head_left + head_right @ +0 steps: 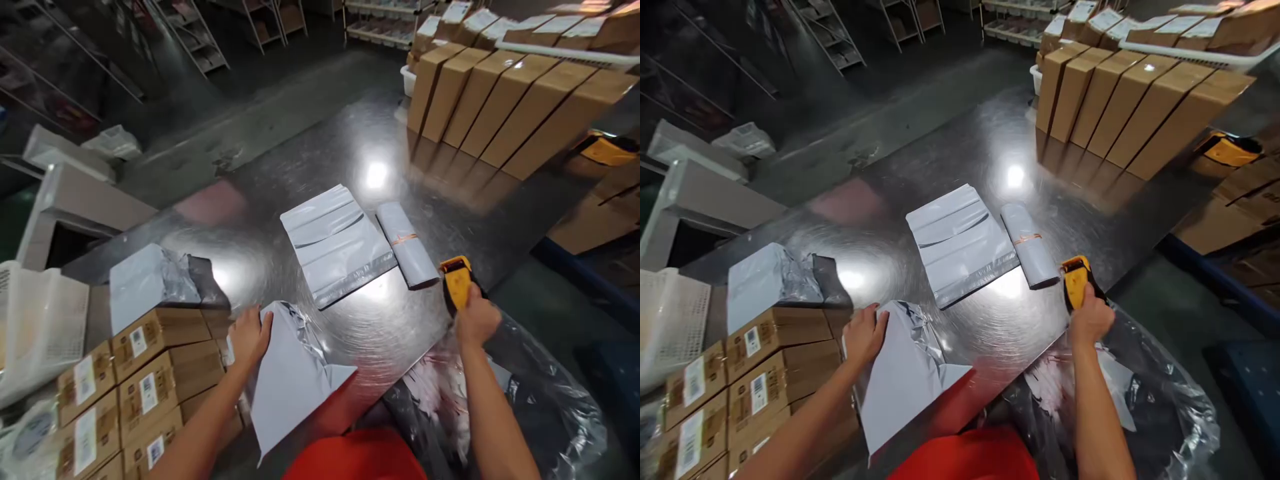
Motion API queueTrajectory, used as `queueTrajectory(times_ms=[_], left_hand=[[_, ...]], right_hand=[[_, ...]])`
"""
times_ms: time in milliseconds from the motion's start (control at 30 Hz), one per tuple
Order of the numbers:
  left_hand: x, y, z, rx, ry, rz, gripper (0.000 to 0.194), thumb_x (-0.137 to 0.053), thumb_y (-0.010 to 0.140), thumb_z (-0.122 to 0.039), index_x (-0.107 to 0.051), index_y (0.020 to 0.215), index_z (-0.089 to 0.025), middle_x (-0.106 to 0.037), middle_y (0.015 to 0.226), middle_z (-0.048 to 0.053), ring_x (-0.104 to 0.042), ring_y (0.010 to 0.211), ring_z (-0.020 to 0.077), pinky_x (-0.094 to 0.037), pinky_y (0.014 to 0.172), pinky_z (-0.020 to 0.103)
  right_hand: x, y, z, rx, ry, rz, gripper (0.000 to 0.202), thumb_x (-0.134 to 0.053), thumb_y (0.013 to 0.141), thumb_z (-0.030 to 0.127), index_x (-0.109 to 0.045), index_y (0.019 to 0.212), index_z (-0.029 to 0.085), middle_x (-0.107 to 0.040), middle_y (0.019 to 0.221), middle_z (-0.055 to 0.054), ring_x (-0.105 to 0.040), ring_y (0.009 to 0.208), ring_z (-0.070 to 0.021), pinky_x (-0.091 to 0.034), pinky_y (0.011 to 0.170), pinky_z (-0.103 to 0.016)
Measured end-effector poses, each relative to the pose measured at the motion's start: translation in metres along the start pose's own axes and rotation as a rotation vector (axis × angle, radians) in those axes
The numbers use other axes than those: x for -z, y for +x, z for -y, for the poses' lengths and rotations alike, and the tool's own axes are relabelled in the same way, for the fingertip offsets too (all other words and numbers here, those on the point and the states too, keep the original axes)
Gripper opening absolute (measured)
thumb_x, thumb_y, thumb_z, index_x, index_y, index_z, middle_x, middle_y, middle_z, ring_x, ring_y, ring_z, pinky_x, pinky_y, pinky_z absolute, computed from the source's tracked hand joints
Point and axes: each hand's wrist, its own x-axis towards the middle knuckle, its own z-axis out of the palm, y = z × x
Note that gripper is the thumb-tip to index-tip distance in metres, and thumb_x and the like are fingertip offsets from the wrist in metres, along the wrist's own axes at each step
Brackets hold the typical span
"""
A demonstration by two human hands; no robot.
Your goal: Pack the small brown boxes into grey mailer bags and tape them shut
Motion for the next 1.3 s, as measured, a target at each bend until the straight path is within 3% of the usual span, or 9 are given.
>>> queueTrajectory(times_ms=[100, 167, 267, 400, 533, 900, 1000, 1167, 1300], left_hand=[[-0.007, -0.001, 0.005, -0.145, -0.053, -0.145, 0.06, -0.026, 0.098, -0.047, -0.05, 0.136, -0.007, -0.058, 0.133, 0.022, -0.052, 0.121, 0.0366, -0.039, 0.098, 0.052], [-0.01, 0.0, 0.007, -0.257, -0.078, -0.104, 0.059, -0.027, 0.099, -0.048, -0.046, 0.141, -0.011, -0.06, 0.131, 0.019, -0.055, 0.118, 0.0341, -0.04, 0.097, 0.049], [-0.011, 0.001, 0.006, -0.267, -0.071, -0.016, 0.061, -0.025, 0.1, -0.047, -0.04, 0.144, -0.008, -0.066, 0.118, 0.018, -0.06, 0.105, 0.0332, -0.043, 0.087, 0.046], [-0.008, 0.003, 0.004, -0.248, -0.046, 0.003, 0.058, -0.024, 0.1, -0.046, -0.05, 0.133, -0.006, -0.067, 0.115, 0.019, -0.06, 0.104, 0.0341, -0.044, 0.084, 0.046], [-0.006, 0.004, 0.003, -0.234, -0.01, 0.021, 0.054, -0.024, 0.1, -0.044, -0.052, 0.129, -0.008, -0.066, 0.115, 0.019, -0.061, 0.102, 0.0331, -0.043, 0.083, 0.045], [0.001, 0.007, -0.002, -0.162, 0.096, 0.129, 0.055, -0.023, 0.1, -0.043, -0.05, 0.131, -0.006, -0.064, 0.114, 0.02, -0.058, 0.103, 0.0355, -0.04, 0.085, 0.045], [0.004, 0.009, -0.002, -0.154, 0.15, 0.153, 0.055, -0.023, 0.099, -0.042, -0.052, 0.128, -0.005, -0.064, 0.114, 0.021, -0.059, 0.103, 0.0363, -0.041, 0.084, 0.045], [0.009, 0.009, -0.004, -0.096, 0.172, 0.153, 0.055, -0.022, 0.099, -0.042, -0.051, 0.127, -0.005, -0.064, 0.112, 0.022, -0.06, 0.104, 0.0362, -0.042, 0.085, 0.043], [0.009, 0.002, -0.006, -0.108, 0.147, 0.144, 0.053, -0.023, 0.099, -0.04, -0.052, 0.124, -0.003, -0.065, 0.11, 0.023, -0.06, 0.105, 0.0358, -0.043, 0.085, 0.043]], right_hand=[[0.039, -0.021, -0.006, -0.142, 0.401, -0.208, 0.048, -0.046, 0.09, 0.031, -0.061, 0.13, 0.01, -0.068, 0.116, -0.02, -0.064, 0.103, -0.032, -0.048, 0.091, -0.05], [0.056, -0.038, 0.017, -0.195, 0.716, -0.167, 0.053, -0.055, 0.087, 0.044, -0.062, 0.129, 0.012, -0.065, 0.126, -0.017, -0.061, 0.113, -0.0305, -0.046, 0.1, -0.049], [0.046, -0.06, 0.092, -0.232, 1.107, 0.228, 0.06, -0.07, 0.074, 0.053, -0.067, 0.122, 0.016, -0.066, 0.127, -0.013, -0.061, 0.116, -0.0303, -0.046, 0.103, -0.048], [-0.014, -0.079, 0.218, -0.242, 1.37, 0.979, 0.061, -0.082, 0.055, 0.041, -0.072, 0.112, 0.02, -0.069, 0.123, -0.007, -0.061, 0.117, -0.0282, -0.043, 0.108, -0.042], [-0.066, -0.091, 0.279, -0.258, 1.355, 1.264, 0.041, -0.08, 0.05, 0.029, -0.076, 0.089, 0.019, -0.076, 0.09, -0.005, -0.068, 0.094, -0.0274, -0.048, 0.099, -0.046], [-0.08, -0.105, 0.262, -0.295, 1.365, 1.503, 0.045, -0.075, 0.059, 0.031, -0.075, 0.102, 0.019, -0.076, 0.096, -0.002, -0.066, 0.094, -0.0214, -0.049, 0.094, -0.035], [-0.067, -0.11, 0.219, -0.313, 1.324, 1.529, 0.045, -0.076, 0.055, 0.028, -0.077, 0.099, 0.019, -0.076, 0.092, -0.002, -0.067, 0.088, -0.0211, -0.051, 0.089, -0.034], [-0.028, -0.111, 0.103, -0.286, 1.138, 1.586, 0.045, -0.079, 0.05, 0.027, -0.079, 0.094, 0.015, -0.077, 0.085, -0.005, -0.067, 0.076, -0.0217, -0.052, 0.078, -0.035], [-0.009, -0.094, 0.08, -0.217, 1.123, 1.418, 0.05, -0.078, 0.057, 0.031, -0.076, 0.106, 0.018, -0.076, 0.097, -0.004, -0.067, 0.081, -0.0212, -0.052, 0.081, -0.035]])
